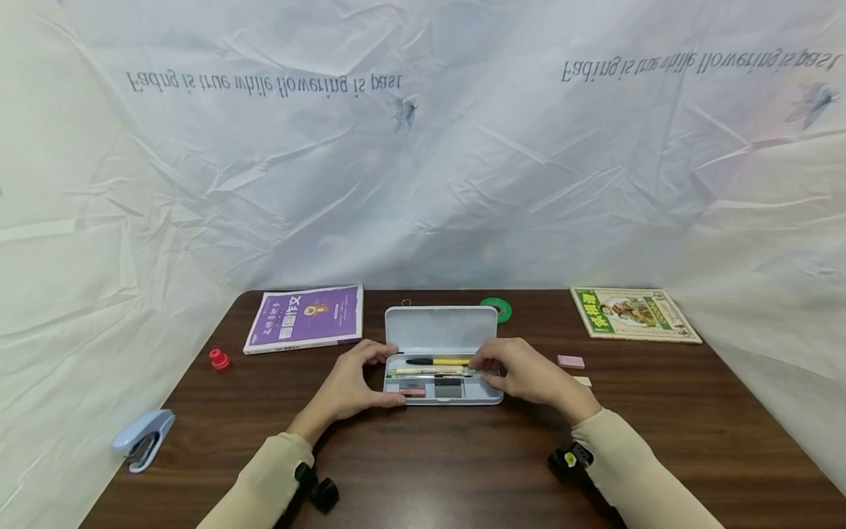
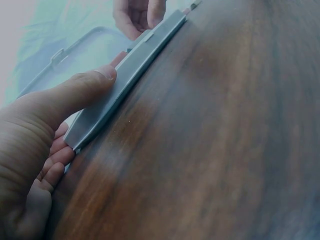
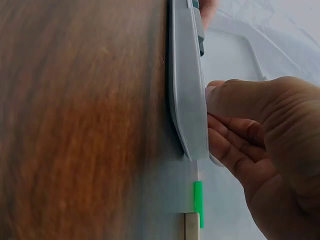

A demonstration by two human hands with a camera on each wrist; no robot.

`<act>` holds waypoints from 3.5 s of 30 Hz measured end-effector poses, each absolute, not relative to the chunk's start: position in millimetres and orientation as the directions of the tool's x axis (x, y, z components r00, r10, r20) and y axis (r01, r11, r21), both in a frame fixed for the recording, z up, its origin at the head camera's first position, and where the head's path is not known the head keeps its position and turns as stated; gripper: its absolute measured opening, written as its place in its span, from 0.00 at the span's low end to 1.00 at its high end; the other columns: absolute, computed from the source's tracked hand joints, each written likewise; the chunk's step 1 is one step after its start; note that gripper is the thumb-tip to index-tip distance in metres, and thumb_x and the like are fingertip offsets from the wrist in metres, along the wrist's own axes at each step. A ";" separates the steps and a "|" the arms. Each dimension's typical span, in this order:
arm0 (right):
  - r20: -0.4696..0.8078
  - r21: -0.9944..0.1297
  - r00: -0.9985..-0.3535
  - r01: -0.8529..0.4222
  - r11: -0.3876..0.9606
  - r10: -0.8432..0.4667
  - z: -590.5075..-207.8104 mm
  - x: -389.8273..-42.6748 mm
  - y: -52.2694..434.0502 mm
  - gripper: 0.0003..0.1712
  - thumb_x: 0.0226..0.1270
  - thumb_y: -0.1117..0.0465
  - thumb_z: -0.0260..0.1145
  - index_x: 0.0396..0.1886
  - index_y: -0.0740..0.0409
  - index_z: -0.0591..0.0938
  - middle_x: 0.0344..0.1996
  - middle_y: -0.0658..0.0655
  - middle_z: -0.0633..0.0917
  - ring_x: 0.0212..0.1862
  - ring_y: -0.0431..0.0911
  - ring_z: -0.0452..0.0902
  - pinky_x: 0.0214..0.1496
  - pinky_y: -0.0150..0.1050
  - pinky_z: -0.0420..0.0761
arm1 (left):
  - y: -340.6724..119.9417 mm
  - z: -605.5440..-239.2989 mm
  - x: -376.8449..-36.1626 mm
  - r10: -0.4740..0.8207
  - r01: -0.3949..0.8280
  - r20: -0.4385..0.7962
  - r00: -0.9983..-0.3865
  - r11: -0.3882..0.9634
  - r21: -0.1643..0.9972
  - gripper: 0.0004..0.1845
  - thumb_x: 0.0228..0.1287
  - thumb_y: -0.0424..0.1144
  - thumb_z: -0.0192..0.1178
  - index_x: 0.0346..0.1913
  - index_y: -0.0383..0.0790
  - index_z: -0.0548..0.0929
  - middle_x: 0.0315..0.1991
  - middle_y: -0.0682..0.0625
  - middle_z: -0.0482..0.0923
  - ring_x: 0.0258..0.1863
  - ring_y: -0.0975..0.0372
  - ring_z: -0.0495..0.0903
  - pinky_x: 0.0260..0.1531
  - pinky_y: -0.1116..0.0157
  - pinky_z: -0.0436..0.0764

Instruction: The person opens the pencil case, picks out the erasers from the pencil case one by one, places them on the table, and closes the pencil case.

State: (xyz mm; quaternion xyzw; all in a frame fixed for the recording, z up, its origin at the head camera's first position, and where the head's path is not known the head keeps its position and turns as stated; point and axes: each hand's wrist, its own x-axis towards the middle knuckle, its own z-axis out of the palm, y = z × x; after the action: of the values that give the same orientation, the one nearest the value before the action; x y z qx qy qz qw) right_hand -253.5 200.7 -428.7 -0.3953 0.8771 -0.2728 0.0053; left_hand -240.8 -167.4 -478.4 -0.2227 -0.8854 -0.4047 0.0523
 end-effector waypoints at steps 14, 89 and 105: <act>0.229 -0.484 -0.695 -0.689 0.540 -0.681 -430.9 -250.4 198.5 0.13 0.70 0.72 0.79 0.47 0.52 0.91 0.42 0.45 0.88 0.43 0.38 0.84 0.47 0.41 0.88 | -166.5 -478.2 -241.4 0.352 0.430 0.264 -0.898 0.578 0.694 0.48 0.44 0.65 0.91 0.71 0.54 0.87 0.58 0.59 0.83 0.57 0.61 0.80 0.62 0.51 0.82; 0.410 -0.633 -0.722 -0.666 0.396 -0.558 -388.5 -240.1 179.3 0.18 0.71 0.70 0.79 0.58 0.55 0.91 0.52 0.59 0.92 0.48 0.43 0.89 0.52 0.49 0.92 | -165.7 -479.0 -239.4 0.346 0.438 0.282 -0.895 0.562 0.701 0.47 0.44 0.63 0.91 0.69 0.53 0.87 0.59 0.58 0.84 0.57 0.61 0.81 0.62 0.51 0.83; 0.276 -0.468 -0.599 -0.766 0.439 -0.752 -418.7 -235.2 144.5 0.11 0.69 0.72 0.80 0.48 0.58 0.93 0.41 0.52 0.90 0.41 0.41 0.86 0.44 0.39 0.89 | -166.2 -478.8 -240.5 0.363 0.472 0.313 -0.878 0.544 0.694 0.45 0.46 0.62 0.91 0.68 0.50 0.88 0.60 0.56 0.85 0.57 0.61 0.82 0.61 0.52 0.83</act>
State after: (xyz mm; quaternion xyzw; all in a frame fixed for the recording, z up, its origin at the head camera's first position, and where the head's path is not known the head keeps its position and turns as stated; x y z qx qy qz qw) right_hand -235.2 144.5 -418.7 -0.4474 0.8482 -0.2831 -0.0132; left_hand -240.5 -166.2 -478.8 -0.2381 -0.8762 -0.4138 0.0661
